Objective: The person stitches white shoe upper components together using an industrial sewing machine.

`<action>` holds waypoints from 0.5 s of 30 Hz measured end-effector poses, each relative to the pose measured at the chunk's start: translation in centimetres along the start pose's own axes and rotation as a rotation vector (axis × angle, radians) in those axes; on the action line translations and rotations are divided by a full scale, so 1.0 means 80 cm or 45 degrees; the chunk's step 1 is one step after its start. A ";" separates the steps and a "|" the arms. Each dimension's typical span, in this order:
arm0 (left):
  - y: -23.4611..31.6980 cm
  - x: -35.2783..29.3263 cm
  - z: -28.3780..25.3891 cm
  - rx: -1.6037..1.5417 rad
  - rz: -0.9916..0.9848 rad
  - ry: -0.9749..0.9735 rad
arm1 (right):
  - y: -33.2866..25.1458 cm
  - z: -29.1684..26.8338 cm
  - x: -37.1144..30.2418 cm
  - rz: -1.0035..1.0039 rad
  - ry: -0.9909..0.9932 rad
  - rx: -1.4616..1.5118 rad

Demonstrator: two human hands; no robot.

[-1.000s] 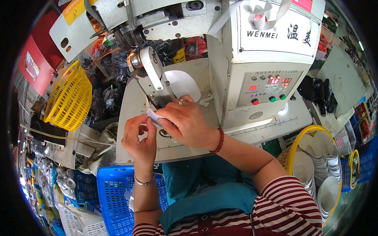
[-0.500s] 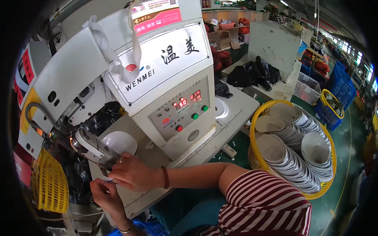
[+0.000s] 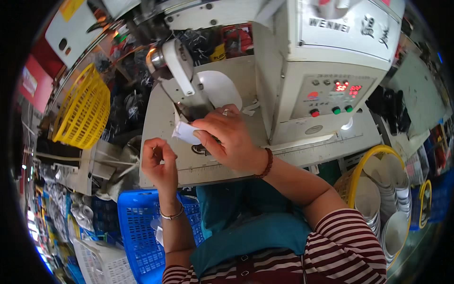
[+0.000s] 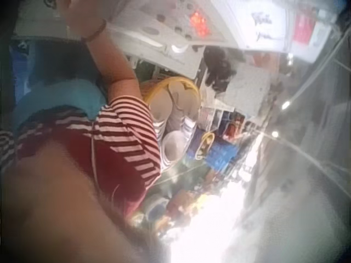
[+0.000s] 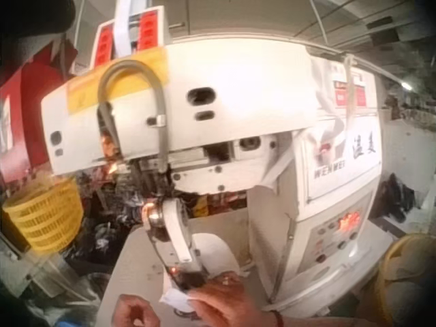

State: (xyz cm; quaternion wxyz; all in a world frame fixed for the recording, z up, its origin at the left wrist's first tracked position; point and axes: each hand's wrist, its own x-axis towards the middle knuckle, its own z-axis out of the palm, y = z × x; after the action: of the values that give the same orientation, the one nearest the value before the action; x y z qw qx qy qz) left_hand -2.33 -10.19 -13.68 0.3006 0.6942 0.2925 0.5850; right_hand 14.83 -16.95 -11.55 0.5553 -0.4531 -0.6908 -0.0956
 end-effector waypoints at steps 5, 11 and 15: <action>0.043 0.011 -0.004 0.272 0.215 0.014 | -0.012 0.012 0.007 0.017 -0.050 0.022; 0.041 0.008 0.005 0.336 0.365 0.040 | -0.014 0.012 0.005 -0.042 0.003 -0.035; 0.046 0.008 0.005 0.477 0.448 0.045 | -0.010 0.010 0.004 -0.050 0.002 -0.043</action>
State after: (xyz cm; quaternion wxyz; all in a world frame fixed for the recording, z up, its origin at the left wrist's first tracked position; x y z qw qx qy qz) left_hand -1.63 -12.14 -10.56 0.0552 0.7677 0.2758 0.5758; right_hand 13.71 -16.74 -11.31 0.5462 -0.4487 -0.6974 -0.1185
